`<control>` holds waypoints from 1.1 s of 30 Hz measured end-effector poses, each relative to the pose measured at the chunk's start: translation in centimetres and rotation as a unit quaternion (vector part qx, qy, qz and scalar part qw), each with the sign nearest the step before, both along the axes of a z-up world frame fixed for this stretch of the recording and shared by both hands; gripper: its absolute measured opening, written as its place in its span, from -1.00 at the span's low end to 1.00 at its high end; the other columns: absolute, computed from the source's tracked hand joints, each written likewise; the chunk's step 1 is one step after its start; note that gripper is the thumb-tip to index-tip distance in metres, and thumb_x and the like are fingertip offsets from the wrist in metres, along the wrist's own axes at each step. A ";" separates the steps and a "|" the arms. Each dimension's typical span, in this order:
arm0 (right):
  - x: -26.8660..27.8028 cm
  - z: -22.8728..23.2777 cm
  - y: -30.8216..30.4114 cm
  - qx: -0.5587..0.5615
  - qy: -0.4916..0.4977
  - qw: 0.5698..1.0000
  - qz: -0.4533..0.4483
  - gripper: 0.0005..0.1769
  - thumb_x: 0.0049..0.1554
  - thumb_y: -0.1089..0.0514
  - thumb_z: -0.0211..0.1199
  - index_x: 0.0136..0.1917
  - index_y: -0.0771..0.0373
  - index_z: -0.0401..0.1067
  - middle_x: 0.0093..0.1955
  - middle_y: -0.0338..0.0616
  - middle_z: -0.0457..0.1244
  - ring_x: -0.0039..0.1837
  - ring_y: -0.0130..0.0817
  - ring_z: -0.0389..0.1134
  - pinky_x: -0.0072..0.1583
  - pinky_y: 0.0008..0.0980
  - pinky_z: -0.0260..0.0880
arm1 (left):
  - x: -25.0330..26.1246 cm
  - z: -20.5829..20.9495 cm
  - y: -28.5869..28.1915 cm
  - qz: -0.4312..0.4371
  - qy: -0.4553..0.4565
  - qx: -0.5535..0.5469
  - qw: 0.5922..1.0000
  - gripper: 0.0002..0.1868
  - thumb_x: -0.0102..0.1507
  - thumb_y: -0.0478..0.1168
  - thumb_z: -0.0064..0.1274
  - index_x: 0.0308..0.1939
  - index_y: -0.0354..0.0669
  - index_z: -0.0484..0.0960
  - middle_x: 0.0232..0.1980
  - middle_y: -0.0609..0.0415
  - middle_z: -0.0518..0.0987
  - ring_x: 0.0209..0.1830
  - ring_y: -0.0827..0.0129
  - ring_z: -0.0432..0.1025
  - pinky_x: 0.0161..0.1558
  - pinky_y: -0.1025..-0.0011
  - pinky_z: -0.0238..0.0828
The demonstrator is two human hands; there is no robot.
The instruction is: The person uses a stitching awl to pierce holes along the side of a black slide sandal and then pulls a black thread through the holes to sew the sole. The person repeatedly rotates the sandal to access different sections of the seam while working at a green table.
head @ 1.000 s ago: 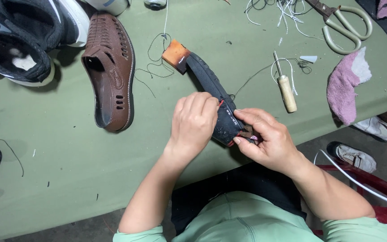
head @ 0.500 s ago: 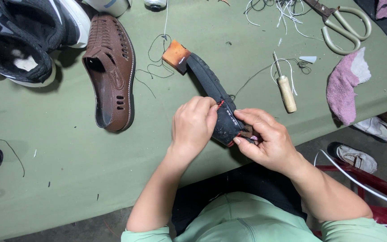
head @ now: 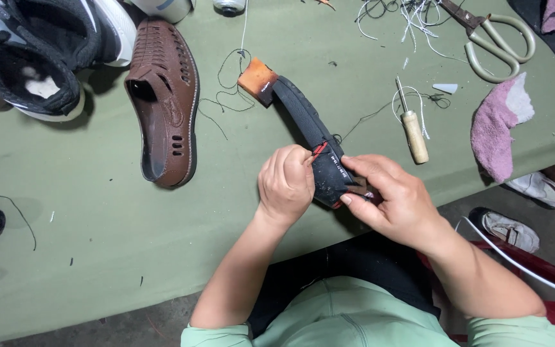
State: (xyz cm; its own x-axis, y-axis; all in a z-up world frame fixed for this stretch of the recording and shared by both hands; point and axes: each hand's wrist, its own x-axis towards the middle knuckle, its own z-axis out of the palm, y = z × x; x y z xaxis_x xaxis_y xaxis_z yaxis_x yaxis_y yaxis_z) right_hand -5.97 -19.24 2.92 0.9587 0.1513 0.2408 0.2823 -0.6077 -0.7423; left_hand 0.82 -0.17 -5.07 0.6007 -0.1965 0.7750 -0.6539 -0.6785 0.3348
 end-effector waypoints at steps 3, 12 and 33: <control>0.8 1.4 -0.6 -0.122 0.014 0.992 -0.006 -0.36 0.15 -0.10 0.31 0.41 0.23 0.38 0.08 0.14 0.34 0.00 0.26 0.43 -0.06 0.28 0.44 | 0.1 0.2 -0.2 0.001 0.000 -0.005 1.000 -0.87 0.43 -0.24 -0.19 -0.15 -0.13 0.48 -0.31 0.16 0.43 -0.46 0.28 0.43 -0.43 0.40 0.41; 3.6 3.5 0.7 -0.278 0.033 0.960 0.005 -0.47 0.10 -0.16 0.34 0.29 0.00 0.41 -0.11 -0.12 0.26 -0.17 0.09 0.45 -0.14 0.12 0.48 | 0.3 0.0 -0.2 -0.030 0.033 -0.053 0.998 -0.85 0.45 -0.24 -0.19 -0.16 -0.15 0.47 -0.33 0.09 0.43 -0.45 0.16 0.44 -0.41 0.30 0.45; 6.8 -0.2 0.4 0.139 0.144 0.976 0.082 -0.89 0.10 0.42 0.18 -0.11 0.35 0.50 -0.05 0.07 0.46 -0.06 -0.21 0.44 0.02 -0.21 0.44 | 3.3 0.8 5.2 0.042 0.164 -0.016 0.985 -0.86 0.46 -0.22 -0.24 -0.13 -0.11 0.44 -0.16 0.03 0.43 -0.20 -0.01 0.44 -0.24 0.10 0.33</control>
